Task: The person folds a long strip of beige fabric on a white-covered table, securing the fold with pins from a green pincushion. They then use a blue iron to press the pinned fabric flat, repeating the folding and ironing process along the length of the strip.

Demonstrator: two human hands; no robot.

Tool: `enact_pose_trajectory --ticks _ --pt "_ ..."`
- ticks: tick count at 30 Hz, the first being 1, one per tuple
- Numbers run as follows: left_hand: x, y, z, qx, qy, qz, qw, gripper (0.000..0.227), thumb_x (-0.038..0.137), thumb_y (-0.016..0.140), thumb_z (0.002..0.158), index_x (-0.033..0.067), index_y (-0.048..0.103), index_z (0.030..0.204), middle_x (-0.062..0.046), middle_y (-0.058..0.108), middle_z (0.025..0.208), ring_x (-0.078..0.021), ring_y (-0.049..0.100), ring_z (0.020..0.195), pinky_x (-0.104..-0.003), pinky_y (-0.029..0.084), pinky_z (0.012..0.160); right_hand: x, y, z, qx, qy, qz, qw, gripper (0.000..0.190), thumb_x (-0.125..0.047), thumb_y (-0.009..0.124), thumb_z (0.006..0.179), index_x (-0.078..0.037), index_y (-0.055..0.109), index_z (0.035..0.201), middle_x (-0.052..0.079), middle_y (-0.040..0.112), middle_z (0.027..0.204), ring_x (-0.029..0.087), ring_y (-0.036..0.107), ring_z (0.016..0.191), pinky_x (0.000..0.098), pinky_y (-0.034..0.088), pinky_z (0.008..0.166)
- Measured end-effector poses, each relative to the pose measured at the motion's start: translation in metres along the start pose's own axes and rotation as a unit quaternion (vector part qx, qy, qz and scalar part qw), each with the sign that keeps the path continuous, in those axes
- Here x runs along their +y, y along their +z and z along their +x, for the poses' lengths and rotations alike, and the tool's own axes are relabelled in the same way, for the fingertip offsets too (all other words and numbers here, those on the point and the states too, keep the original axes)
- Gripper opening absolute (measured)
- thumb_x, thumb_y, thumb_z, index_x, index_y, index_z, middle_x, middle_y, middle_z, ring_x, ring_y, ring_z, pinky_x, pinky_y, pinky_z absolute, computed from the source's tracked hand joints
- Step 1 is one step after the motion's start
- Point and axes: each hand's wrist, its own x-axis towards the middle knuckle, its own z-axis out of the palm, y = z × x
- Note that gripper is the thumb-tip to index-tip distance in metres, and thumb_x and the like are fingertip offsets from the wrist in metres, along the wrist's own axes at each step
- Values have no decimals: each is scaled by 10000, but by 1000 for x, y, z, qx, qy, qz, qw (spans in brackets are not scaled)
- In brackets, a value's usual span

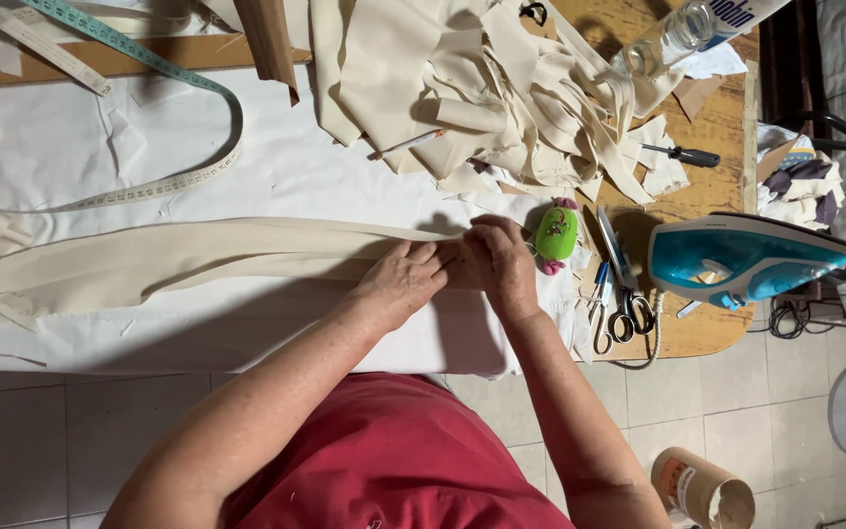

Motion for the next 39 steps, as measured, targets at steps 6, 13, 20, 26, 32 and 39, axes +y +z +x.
enact_pose_trajectory --ticks 6,13,20,26,32,39 --pt "2 -4 1 32 -5 5 999 353 65 699 669 154 573 987 -54 570 903 -249 465 1073 -394 364 811 0 3 -10 -9 21 7 1000 83 -149 611 853 -135 605 936 33 605 986 277 634 855 357 521 724" --pt "-5 11 -13 93 5 -25 995 233 66 639 710 140 583 924 -64 563 1064 -241 449 1075 -379 364 829 -5 2 -24 -28 20 -13 999 104 -113 601 841 -120 619 944 51 573 998 292 619 888 377 518 752" --pt "-7 7 -20 160 11 52 986 291 97 596 748 131 571 1037 -53 529 1092 -228 438 1077 -366 360 899 15 16 -34 -22 31 8 999 93 -163 572 865 -176 626 941 4 570 1000 234 602 949 338 499 800" --pt "-14 3 -34 230 8 135 964 124 99 574 747 108 574 871 -67 447 961 -227 398 905 -344 355 783 5 12 -33 1 -6 -22 1000 63 -178 610 850 -186 650 899 -11 582 956 201 612 911 303 505 774" --pt "-14 -3 -40 272 -41 98 956 109 121 582 798 123 583 906 -31 468 1248 -206 403 1148 -358 329 899 9 15 -31 13 -44 -14 999 48 -158 624 842 -162 654 879 17 591 936 220 605 918 321 508 772" --pt "-21 6 -42 248 -9 56 967 135 102 553 818 92 578 951 -59 528 1046 -210 474 1052 -374 367 916 4 11 -29 14 -59 -18 998 45 -153 623 843 -153 652 877 21 598 917 226 604 907 324 504 771"
